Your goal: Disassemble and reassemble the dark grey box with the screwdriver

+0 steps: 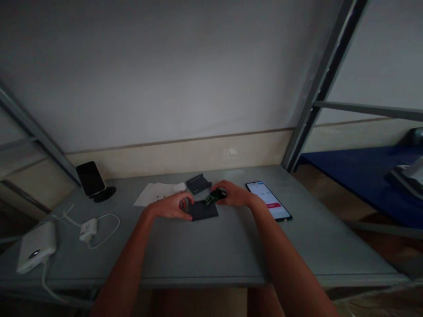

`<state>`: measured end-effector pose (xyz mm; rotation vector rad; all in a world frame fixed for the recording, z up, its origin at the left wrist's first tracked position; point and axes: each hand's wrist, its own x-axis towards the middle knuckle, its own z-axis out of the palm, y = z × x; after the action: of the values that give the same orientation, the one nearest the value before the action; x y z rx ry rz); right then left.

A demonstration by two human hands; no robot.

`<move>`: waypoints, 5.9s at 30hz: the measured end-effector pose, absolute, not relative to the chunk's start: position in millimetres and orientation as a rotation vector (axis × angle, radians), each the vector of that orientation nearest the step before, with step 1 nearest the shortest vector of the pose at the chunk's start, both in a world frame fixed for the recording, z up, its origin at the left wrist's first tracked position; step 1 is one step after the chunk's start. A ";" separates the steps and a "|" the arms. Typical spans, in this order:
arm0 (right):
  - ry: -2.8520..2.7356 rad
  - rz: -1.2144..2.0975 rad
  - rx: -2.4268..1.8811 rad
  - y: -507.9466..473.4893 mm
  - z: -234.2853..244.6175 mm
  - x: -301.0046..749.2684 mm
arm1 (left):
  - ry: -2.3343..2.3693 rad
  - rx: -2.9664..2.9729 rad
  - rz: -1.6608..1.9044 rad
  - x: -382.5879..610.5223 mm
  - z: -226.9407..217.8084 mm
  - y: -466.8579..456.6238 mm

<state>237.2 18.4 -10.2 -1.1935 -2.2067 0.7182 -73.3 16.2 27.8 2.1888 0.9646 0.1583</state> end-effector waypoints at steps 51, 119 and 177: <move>-2.165 0.860 -1.186 19.6 -18.1 234.0 | 0.818 2.300 0.074 -66.4 37.6 2.1; -2.256 0.848 -1.162 -0.4 17.7 212.3 | 0.866 2.022 0.518 -61.5 11.2 23.1; -2.217 0.932 -1.109 3.1 3.7 204.6 | 0.811 1.832 0.598 -63.9 0.2 36.9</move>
<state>204.6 3.1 3.7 -1.1089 -2.2170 0.9323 -63.9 36.9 0.2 1.8318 0.8107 0.5983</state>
